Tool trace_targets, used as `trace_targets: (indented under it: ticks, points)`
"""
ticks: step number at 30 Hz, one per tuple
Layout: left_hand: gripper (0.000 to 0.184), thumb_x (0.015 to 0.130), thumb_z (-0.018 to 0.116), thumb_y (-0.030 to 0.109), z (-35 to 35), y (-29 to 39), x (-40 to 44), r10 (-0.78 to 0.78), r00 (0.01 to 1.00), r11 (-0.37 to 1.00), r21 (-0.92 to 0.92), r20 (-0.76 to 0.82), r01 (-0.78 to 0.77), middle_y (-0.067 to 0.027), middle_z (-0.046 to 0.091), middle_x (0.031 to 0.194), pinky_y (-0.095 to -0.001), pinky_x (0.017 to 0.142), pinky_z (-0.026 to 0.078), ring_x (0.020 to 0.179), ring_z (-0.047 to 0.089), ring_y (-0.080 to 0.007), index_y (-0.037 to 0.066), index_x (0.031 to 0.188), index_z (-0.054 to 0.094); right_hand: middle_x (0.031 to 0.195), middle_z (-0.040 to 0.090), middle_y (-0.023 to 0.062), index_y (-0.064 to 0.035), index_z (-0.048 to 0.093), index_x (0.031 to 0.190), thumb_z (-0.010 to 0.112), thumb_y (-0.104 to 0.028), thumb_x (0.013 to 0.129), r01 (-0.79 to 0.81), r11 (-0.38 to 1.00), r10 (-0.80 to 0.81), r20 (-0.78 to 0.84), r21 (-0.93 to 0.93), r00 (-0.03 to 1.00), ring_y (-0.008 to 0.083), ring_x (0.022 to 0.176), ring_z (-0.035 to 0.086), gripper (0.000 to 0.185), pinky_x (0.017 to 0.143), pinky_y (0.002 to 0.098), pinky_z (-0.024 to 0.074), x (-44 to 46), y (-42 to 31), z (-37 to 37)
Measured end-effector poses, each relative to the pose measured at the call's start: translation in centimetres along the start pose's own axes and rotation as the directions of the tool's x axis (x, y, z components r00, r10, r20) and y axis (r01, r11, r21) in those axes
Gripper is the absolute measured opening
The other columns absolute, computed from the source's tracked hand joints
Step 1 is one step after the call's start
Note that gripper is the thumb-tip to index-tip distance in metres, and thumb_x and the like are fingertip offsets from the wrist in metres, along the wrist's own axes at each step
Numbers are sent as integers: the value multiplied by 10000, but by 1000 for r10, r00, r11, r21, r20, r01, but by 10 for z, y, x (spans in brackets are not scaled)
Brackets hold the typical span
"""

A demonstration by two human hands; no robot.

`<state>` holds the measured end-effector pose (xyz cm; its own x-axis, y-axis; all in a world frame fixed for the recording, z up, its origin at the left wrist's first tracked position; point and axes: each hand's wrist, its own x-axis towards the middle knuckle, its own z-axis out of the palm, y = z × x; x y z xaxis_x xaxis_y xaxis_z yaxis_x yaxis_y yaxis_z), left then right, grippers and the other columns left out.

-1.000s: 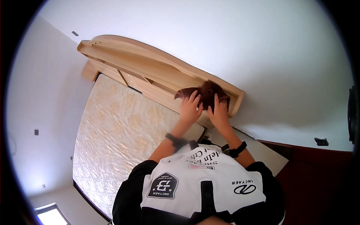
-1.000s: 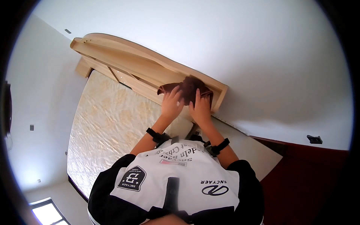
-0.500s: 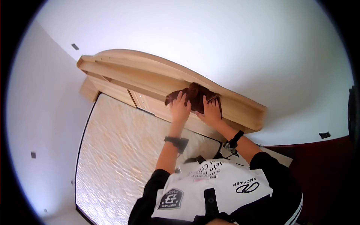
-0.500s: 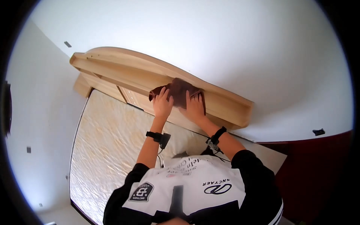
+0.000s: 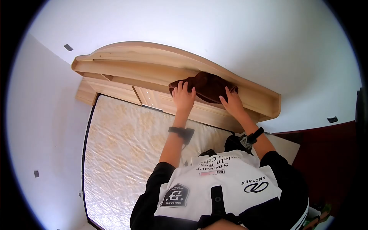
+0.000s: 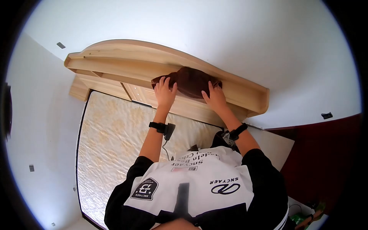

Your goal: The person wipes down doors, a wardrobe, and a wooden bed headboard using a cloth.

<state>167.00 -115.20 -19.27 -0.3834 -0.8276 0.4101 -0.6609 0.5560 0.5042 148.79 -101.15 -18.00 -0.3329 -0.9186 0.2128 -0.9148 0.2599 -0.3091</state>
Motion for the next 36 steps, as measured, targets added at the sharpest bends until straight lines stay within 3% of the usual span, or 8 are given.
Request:
trace_targets:
  ticks: [3, 9, 12, 15, 21, 25, 30, 36]
  points:
    - [664, 732, 632, 413, -16, -10, 11, -51, 997, 996, 74, 60, 47, -138, 394, 1341, -430, 983, 317, 1082, 470, -348, 41, 1255, 462, 1160, 493, 309, 73, 369, 1297, 513, -377, 862, -106, 983, 80, 170, 149, 982, 443, 1082, 457, 643, 973, 438, 348, 10, -19, -5]
    - [871, 690, 615, 470, -8, -39, 39, -207, 957, 978, 57, 205, 200, -180, 232, 1438, -460, 1081, 193, 1244, 332, -421, -23, 1343, 317, 1189, 440, 359, 101, 256, 1339, 469, -454, 866, 106, 990, -88, 185, -93, 979, 491, 1130, 390, 760, 1020, 471, 272, 47, -41, 37]
    - [877, 722, 583, 511, -1, -45, 49, -238, 964, 971, 46, 120, 234, -197, 240, 1430, -472, 1071, 199, 1212, 355, -448, -49, 1338, 307, 1165, 445, 374, 112, 245, 1338, 464, -475, 856, 296, 951, -292, 55, -88, 955, 488, 1138, 387, 791, 1036, 482, 236, 62, -51, 57]
    - [885, 742, 570, 531, -3, -51, 66, -362, 928, 931, -6, 87, 364, -200, 250, 1426, -486, 1061, 208, 1193, 358, -480, -61, 1340, 292, 1203, 399, 380, 119, 218, 1342, 434, -444, 877, 307, 950, -312, 247, 60, 917, 483, 1167, 355, 762, 1038, 487, 224, 90, -85, 49]
    - [766, 820, 502, 420, -19, -95, 103, -482, 875, 844, 289, 45, 451, -245, 230, 1420, -479, 1050, 237, 1175, 372, -486, -92, 1336, 262, 1199, 414, 369, 103, 225, 1349, 448, -406, 866, 482, 870, -494, 215, 106, 843, 469, 1162, 376, 736, 1036, 475, 235, 149, -137, 94]
    - [700, 799, 514, 322, -15, -115, 110, -383, 917, 868, 299, -107, 397, -210, 254, 1420, -462, 1045, 256, 1183, 389, -432, -79, 1329, 294, 1181, 441, 355, 101, 206, 1354, 472, -392, 853, 373, 894, -445, 382, 250, 810, 429, 1157, 405, 752, 1048, 467, 225, 162, -157, 95]
    - [535, 798, 516, 237, -22, -113, 106, -330, 925, 911, 195, -188, 364, -170, 370, 1346, -444, 1003, 311, 1097, 437, -396, -21, 1255, 409, 1163, 465, 335, 97, 217, 1353, 488, -362, 846, 440, 891, -454, 178, 112, 873, 420, 1136, 420, 735, 1050, 460, 222, 158, -172, 98]
    - [384, 741, 593, 142, -27, -133, 116, -165, 985, 986, -6, -56, 165, -172, 503, 1075, -450, 871, 374, 971, 454, -364, -12, 1079, 496, 1154, 494, 298, 41, 274, 1353, 524, -328, 832, 294, 937, -345, 376, 187, 860, 407, 1141, 418, 686, 1018, 486, 272, 163, -164, 89]
